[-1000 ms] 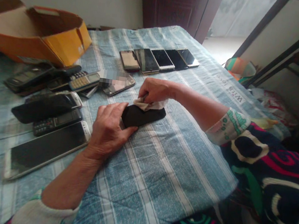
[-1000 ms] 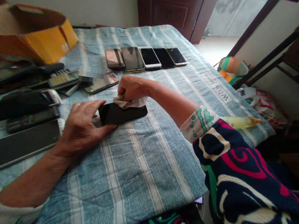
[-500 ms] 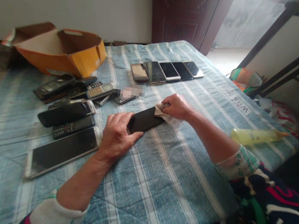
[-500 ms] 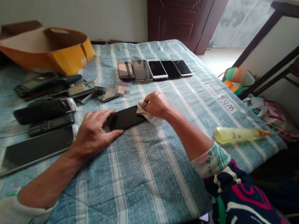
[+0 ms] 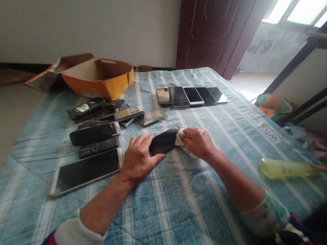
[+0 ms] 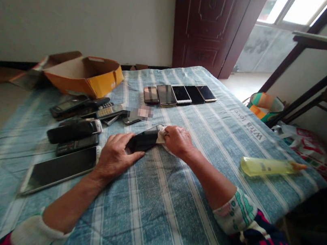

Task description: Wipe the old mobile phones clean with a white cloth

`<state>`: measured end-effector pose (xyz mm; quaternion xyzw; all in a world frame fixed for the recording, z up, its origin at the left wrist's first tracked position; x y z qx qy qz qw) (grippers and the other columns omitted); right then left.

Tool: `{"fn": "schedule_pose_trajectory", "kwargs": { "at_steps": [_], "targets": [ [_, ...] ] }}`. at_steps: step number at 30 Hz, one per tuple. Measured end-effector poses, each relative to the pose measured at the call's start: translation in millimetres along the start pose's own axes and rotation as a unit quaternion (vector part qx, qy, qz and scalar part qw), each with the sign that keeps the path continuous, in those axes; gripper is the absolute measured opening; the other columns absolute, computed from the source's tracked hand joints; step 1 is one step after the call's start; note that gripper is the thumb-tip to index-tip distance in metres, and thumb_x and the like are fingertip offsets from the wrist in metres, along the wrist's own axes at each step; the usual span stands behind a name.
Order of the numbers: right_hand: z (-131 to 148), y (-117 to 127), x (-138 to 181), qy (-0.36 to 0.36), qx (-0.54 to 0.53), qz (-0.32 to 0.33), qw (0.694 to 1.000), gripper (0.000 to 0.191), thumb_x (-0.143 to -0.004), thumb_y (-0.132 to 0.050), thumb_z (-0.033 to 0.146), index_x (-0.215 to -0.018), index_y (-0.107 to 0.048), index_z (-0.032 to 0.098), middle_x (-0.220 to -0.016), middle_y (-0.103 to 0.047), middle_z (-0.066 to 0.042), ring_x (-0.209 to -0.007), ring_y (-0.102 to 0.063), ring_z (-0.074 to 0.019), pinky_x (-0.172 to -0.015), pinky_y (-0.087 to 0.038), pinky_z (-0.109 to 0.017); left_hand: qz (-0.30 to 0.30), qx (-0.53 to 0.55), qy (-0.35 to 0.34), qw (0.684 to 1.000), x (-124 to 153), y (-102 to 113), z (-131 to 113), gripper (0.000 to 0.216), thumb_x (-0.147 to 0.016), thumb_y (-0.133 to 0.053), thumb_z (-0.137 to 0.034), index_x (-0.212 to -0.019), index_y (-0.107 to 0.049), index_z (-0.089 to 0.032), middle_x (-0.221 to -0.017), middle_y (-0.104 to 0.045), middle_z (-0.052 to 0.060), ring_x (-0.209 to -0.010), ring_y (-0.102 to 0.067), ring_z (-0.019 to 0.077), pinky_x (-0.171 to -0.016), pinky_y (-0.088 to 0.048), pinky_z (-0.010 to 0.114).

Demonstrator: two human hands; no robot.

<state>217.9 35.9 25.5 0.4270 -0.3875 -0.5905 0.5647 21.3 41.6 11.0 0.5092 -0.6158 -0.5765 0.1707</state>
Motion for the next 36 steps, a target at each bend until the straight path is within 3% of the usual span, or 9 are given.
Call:
{"fn": "schedule_pose_trajectory", "kwargs": {
  "at_steps": [6,12,18,30,36],
  "targets": [
    [7,-5,-19,0.003,0.022,-0.011,1.0,0.026,-0.083,-0.046,0.02,-0.094,-0.069,0.017,-0.096,-0.069,-0.009,-0.087,-0.06,-0.0203,-0.067,-0.035,-0.025,0.006,0.006,0.002,1.0,0,0,1,0.049,-0.067,-0.073,-0.037,-0.108,-0.059,-0.013,-0.103,-0.063,0.013,-0.096,-0.054,0.0308,-0.085,-0.047,0.042],
    [21,-16,-50,0.007,0.008,-0.021,1.0,0.025,-0.082,-0.047,0.021,-0.093,-0.07,0.018,-0.096,-0.069,-0.009,-0.087,-0.061,-0.0208,-0.068,-0.037,-0.025,-0.004,0.021,-0.006,1.0,1,1,0,0.045,-0.067,-0.071,-0.032,-0.108,-0.057,-0.019,-0.101,-0.062,0.01,-0.094,-0.054,0.029,-0.083,-0.047,0.041],
    [24,-21,-70,-0.003,-0.005,-0.023,1.0,0.024,-0.085,-0.048,0.025,-0.094,-0.069,0.02,-0.092,-0.07,-0.006,-0.086,-0.061,-0.0196,-0.067,-0.036,-0.025,-0.023,0.022,-0.003,1.0,3,3,-1,0.048,-0.067,-0.072,-0.032,-0.111,-0.057,-0.017,-0.101,-0.061,0.01,-0.095,-0.053,0.0299,-0.085,-0.047,0.042],
    [13,-18,-4,-0.006,0.049,-0.034,0.998,0.024,-0.089,-0.043,0.021,-0.1,-0.064,0.022,-0.097,-0.064,-0.008,-0.088,-0.057,-0.0212,-0.071,-0.036,-0.028,0.001,0.053,0.008,0.999,5,1,-1,0.045,-0.065,-0.075,-0.028,-0.106,-0.06,-0.018,-0.101,-0.063,0.01,-0.095,-0.054,0.0291,-0.085,-0.048,0.042],
    [15,-24,2,0.016,0.09,-0.036,0.995,0.028,-0.091,-0.038,0.018,-0.1,-0.064,0.021,-0.1,-0.063,-0.01,-0.092,-0.055,-0.0234,-0.074,-0.038,-0.03,-0.003,0.059,-0.001,0.998,4,3,-2,0.044,-0.064,-0.075,-0.027,-0.105,-0.061,-0.021,-0.1,-0.064,0.008,-0.093,-0.055,0.028,-0.084,-0.048,0.042]
  ]
}}
Point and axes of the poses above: each hand's wrist, its own x-axis away from the middle knuckle, its own y-axis out of the back of the hand, z = x × y, the point moved 4 cm from there along -x, towards the middle knuckle
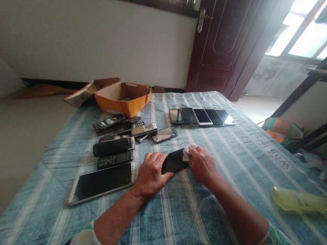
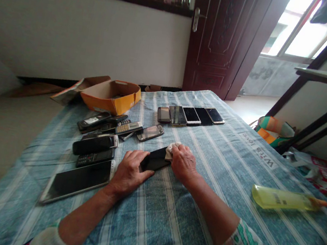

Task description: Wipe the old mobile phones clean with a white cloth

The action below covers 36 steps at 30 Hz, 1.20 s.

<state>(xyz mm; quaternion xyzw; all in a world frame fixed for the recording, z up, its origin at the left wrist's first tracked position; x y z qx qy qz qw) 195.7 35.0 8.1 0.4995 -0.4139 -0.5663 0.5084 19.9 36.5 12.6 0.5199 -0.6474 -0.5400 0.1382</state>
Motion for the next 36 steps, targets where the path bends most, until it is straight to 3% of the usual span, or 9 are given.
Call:
{"fn": "schedule_pose_trajectory", "kwargs": {
  "at_steps": [6,12,15,22,31,36],
  "targets": [
    [7,-1,-17,0.049,0.004,-0.003,0.999,0.033,-0.09,-0.037,0.013,-0.113,-0.06,0.019,-0.106,-0.061,-0.012,-0.096,-0.053,-0.025,-0.076,-0.039,-0.032,0.006,-0.011,-0.008,1.0,-2,2,-1,0.042,-0.064,-0.074,-0.026,-0.104,-0.061,-0.019,-0.098,-0.064,0.008,-0.092,-0.054,0.0278,-0.082,-0.048,0.04],
    [3,4,-34,0.099,-0.008,0.029,0.995,0.029,-0.089,-0.039,0.016,-0.108,-0.062,0.02,-0.105,-0.061,-0.009,-0.097,-0.052,-0.0232,-0.077,-0.039,-0.03,0.007,-0.025,-0.025,0.999,-4,-2,1,0.036,-0.069,-0.069,-0.03,-0.103,-0.06,-0.02,-0.099,-0.064,0.009,-0.092,-0.055,0.0283,-0.081,-0.047,0.041],
    [-3,4,-29,0.121,-0.015,0.047,0.991,0.03,-0.09,-0.039,0.017,-0.112,-0.06,0.02,-0.108,-0.06,-0.008,-0.099,-0.05,-0.0223,-0.083,-0.039,-0.031,0.013,-0.028,-0.027,0.999,-6,-4,2,0.038,-0.071,-0.066,-0.034,-0.104,-0.059,-0.017,-0.101,-0.063,0.012,-0.095,-0.055,0.0298,-0.083,-0.046,0.042],
    [-11,4,4,0.209,-0.014,0.01,0.978,0.037,-0.089,-0.032,0.008,-0.119,-0.054,0.014,-0.121,-0.053,-0.013,-0.108,-0.045,-0.0255,-0.094,-0.037,-0.039,0.024,-0.039,-0.045,0.998,-10,-7,2,0.041,-0.071,-0.063,-0.042,-0.105,-0.058,-0.018,-0.102,-0.063,0.012,-0.099,-0.056,0.0318,-0.086,-0.044,0.045],
    [-18,-4,-23,0.265,-0.101,0.006,0.959,0.03,-0.09,-0.033,0.007,-0.108,-0.055,0.015,-0.111,-0.055,-0.008,-0.097,-0.053,-0.0197,-0.089,-0.044,-0.036,0.035,-0.034,-0.072,0.996,-12,-6,-1,0.036,-0.074,-0.062,-0.042,-0.105,-0.055,-0.024,-0.101,-0.062,0.012,-0.099,-0.056,0.0355,-0.086,-0.044,0.053],
    [-20,-3,-3,0.301,-0.139,-0.013,0.943,0.029,-0.091,-0.031,0.007,-0.109,-0.053,0.015,-0.112,-0.054,-0.011,-0.111,-0.049,-0.0207,-0.098,-0.042,-0.039,0.034,-0.036,-0.067,0.997,-12,-7,-1,0.036,-0.075,-0.06,-0.043,-0.104,-0.056,-0.022,-0.101,-0.062,0.013,-0.099,-0.056,0.0364,-0.086,-0.044,0.053]
  ]
}}
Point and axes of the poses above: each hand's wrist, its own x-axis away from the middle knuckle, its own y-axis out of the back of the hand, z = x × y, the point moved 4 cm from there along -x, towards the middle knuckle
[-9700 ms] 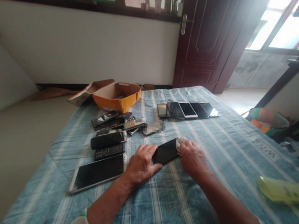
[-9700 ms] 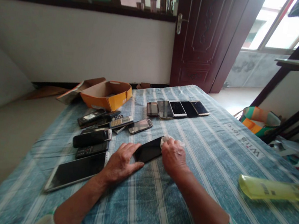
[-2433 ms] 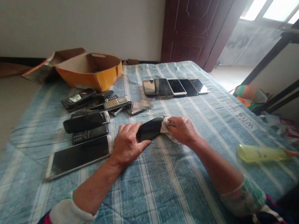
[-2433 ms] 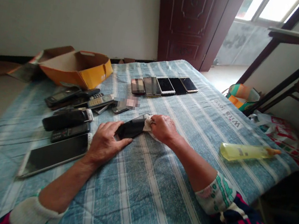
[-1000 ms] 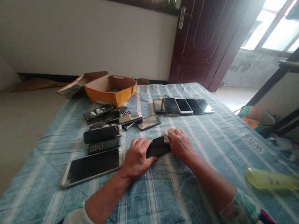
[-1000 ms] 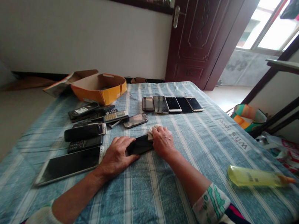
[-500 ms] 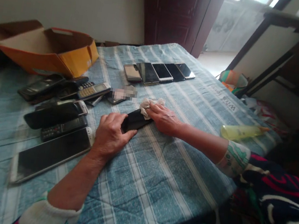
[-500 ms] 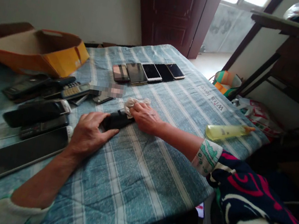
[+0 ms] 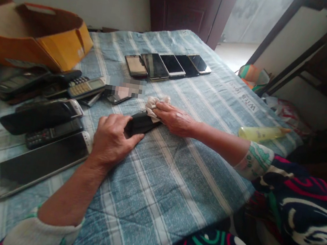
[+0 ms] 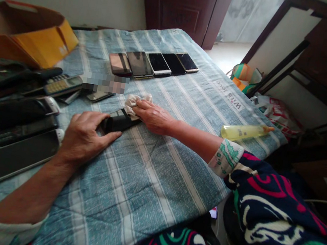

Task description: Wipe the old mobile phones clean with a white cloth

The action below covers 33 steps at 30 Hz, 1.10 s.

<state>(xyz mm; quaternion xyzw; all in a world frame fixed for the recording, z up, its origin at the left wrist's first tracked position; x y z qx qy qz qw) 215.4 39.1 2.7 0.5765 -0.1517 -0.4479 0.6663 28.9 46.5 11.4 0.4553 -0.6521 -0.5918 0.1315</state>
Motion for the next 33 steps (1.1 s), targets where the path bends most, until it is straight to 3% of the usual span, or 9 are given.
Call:
{"fn": "schedule_pose_trajectory", "kwargs": {
  "at_steps": [6,17,27,33],
  "targets": [
    [10,-3,29,-0.002,-0.019,-0.015,1.0,0.038,-0.091,-0.033,0.009,-0.125,-0.049,0.018,-0.135,-0.047,-0.011,-0.133,-0.034,-0.022,-0.111,-0.031,-0.045,0.001,0.003,0.01,1.0,0,1,-1,0.036,-0.073,-0.063,-0.042,-0.103,-0.057,-0.023,-0.099,-0.061,0.011,-0.098,-0.056,0.0355,-0.086,-0.044,0.052],
    [-3,-3,-2,0.023,-0.045,0.0,0.999,0.031,-0.092,-0.037,0.01,-0.115,-0.057,0.016,-0.123,-0.056,-0.01,-0.126,-0.045,-0.0208,-0.11,-0.034,-0.043,0.007,0.016,0.017,1.0,-1,3,-3,0.033,-0.072,-0.064,-0.041,-0.101,-0.056,-0.026,-0.099,-0.06,0.01,-0.1,-0.055,0.0352,-0.088,-0.043,0.053],
    [9,-6,36,0.006,-0.032,-0.005,0.999,0.041,-0.092,-0.037,0.013,-0.131,-0.048,0.02,-0.141,-0.046,-0.01,-0.136,-0.033,-0.0218,-0.112,-0.029,-0.046,0.006,0.007,0.016,1.0,-1,0,-1,0.034,-0.073,-0.064,-0.043,-0.1,-0.056,-0.024,-0.101,-0.061,0.011,-0.098,-0.055,0.0356,-0.087,-0.043,0.054],
    [5,-4,21,0.011,-0.021,0.012,1.0,0.035,-0.094,-0.039,0.015,-0.126,-0.052,0.015,-0.139,-0.047,-0.013,-0.132,-0.039,-0.0217,-0.11,-0.032,-0.043,0.017,0.022,0.022,0.999,-1,1,-1,0.035,-0.072,-0.065,-0.042,-0.101,-0.056,-0.024,-0.102,-0.061,0.012,-0.101,-0.055,0.0366,-0.087,-0.043,0.055]
  ]
}}
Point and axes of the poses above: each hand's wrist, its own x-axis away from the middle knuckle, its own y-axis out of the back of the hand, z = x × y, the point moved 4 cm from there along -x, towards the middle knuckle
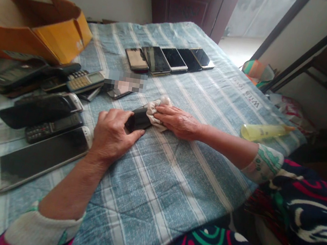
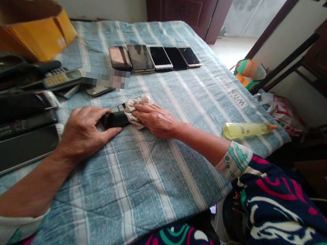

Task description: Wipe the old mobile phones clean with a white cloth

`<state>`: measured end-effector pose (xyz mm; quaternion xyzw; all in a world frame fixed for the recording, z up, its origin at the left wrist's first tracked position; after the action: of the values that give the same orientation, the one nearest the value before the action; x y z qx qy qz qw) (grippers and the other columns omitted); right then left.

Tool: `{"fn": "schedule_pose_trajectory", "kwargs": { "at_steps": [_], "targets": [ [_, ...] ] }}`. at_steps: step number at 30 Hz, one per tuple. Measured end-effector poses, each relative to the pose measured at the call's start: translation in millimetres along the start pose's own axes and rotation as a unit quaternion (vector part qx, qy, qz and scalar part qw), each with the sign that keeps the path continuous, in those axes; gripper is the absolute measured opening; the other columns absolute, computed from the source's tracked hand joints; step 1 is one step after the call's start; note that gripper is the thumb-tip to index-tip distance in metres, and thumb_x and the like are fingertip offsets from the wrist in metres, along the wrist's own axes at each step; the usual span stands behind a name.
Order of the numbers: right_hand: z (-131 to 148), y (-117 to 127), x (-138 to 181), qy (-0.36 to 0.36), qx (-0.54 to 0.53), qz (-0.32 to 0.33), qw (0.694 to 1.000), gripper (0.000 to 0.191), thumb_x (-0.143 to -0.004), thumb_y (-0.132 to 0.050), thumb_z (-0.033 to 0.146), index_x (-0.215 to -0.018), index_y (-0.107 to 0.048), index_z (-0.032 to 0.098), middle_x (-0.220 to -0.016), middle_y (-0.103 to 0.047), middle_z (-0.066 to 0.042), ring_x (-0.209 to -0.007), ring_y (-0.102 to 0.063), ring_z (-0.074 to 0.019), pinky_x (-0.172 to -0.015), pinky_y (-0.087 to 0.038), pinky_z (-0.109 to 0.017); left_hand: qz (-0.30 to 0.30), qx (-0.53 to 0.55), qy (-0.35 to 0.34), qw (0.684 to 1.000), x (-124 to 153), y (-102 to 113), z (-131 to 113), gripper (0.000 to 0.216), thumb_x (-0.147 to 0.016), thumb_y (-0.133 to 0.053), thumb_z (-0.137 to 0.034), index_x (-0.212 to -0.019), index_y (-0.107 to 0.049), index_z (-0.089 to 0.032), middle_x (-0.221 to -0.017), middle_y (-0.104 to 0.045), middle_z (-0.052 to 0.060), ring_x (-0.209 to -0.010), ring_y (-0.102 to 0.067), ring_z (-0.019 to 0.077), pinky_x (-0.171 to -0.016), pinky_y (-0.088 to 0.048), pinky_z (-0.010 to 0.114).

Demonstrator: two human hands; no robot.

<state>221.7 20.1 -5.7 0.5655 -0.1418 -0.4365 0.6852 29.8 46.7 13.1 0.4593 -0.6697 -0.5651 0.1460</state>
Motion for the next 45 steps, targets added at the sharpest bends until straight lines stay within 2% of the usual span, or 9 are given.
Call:
{"fn": "schedule_pose_trajectory", "kwargs": {
  "at_steps": [5,9,16,21,28,35,39,45],
  "targets": [
    [-6,0,-28,0.025,-0.002,-0.007,1.0,0.029,-0.095,-0.04,0.017,-0.12,-0.056,0.013,-0.132,-0.053,-0.015,-0.126,-0.045,-0.0223,-0.106,-0.036,-0.044,0.003,-0.003,-0.004,1.0,0,1,-2,0.035,-0.073,-0.063,-0.041,-0.104,-0.055,-0.027,-0.1,-0.06,0.009,-0.103,-0.055,0.0361,-0.088,-0.043,0.055],
    [-6,-2,-35,0.042,0.015,-0.01,0.999,0.029,-0.096,-0.037,0.016,-0.117,-0.056,0.015,-0.129,-0.055,-0.013,-0.123,-0.048,-0.0218,-0.105,-0.036,-0.045,0.0,0.002,-0.003,1.0,0,1,-2,0.035,-0.072,-0.063,-0.042,-0.104,-0.055,-0.029,-0.099,-0.061,0.008,-0.102,-0.055,0.0351,-0.088,-0.043,0.055],
    [8,-4,-4,0.046,0.055,-0.023,0.997,0.032,-0.096,-0.037,0.018,-0.125,-0.05,0.014,-0.134,-0.049,-0.015,-0.129,-0.041,-0.0241,-0.106,-0.035,-0.046,0.0,-0.012,-0.005,1.0,0,0,-1,0.034,-0.073,-0.063,-0.043,-0.102,-0.055,-0.028,-0.1,-0.061,0.009,-0.101,-0.055,0.0351,-0.086,-0.043,0.054],
    [16,-2,8,0.052,0.059,-0.034,0.996,0.033,-0.097,-0.036,0.019,-0.126,-0.051,0.014,-0.133,-0.051,-0.014,-0.13,-0.04,-0.0244,-0.106,-0.035,-0.046,-0.001,-0.018,-0.011,1.0,0,0,-1,0.032,-0.074,-0.062,-0.042,-0.101,-0.055,-0.027,-0.099,-0.062,0.01,-0.1,-0.056,0.035,-0.086,-0.044,0.054],
    [7,-1,-19,0.054,0.042,-0.008,0.998,0.03,-0.099,-0.037,0.025,-0.121,-0.055,0.015,-0.129,-0.055,-0.012,-0.123,-0.048,-0.0221,-0.104,-0.038,-0.043,0.005,-0.015,-0.015,1.0,1,1,-3,0.033,-0.074,-0.062,-0.041,-0.102,-0.054,-0.026,-0.1,-0.062,0.01,-0.102,-0.056,0.0361,-0.087,-0.042,0.055],
    [-1,-6,-48,0.071,0.019,0.005,0.997,0.031,-0.1,-0.034,0.024,-0.121,-0.054,0.015,-0.126,-0.056,-0.011,-0.122,-0.048,-0.0207,-0.106,-0.036,-0.044,-0.003,-0.017,-0.015,1.0,-1,1,-4,0.028,-0.076,-0.059,-0.042,-0.099,-0.055,-0.027,-0.095,-0.061,0.008,-0.099,-0.056,0.0341,-0.086,-0.043,0.053],
    [1,-7,-38,0.059,0.042,-0.003,0.997,0.031,-0.1,-0.034,0.026,-0.12,-0.055,0.015,-0.13,-0.054,-0.013,-0.123,-0.048,-0.0217,-0.107,-0.034,-0.045,-0.002,-0.019,-0.016,1.0,0,0,-3,0.03,-0.075,-0.06,-0.043,-0.1,-0.055,-0.027,-0.096,-0.061,0.009,-0.099,-0.056,0.0349,-0.086,-0.043,0.053],
    [17,-4,1,0.043,0.064,-0.025,0.997,0.035,-0.099,-0.034,0.025,-0.126,-0.051,0.012,-0.136,-0.049,-0.016,-0.129,-0.04,-0.0243,-0.108,-0.033,-0.045,-0.002,-0.006,-0.009,1.0,1,-1,-2,0.032,-0.074,-0.061,-0.043,-0.101,-0.057,-0.026,-0.098,-0.062,0.009,-0.101,-0.056,0.0358,-0.086,-0.042,0.054]
  ]
}}
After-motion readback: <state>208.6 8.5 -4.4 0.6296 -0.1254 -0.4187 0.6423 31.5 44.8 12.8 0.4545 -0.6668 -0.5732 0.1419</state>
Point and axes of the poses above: each hand's wrist, its own x-axis away from the middle knuckle, its own y-axis out of the back of the hand, z = x × y, the point moved 4 cm from there along -x, towards the middle knuckle
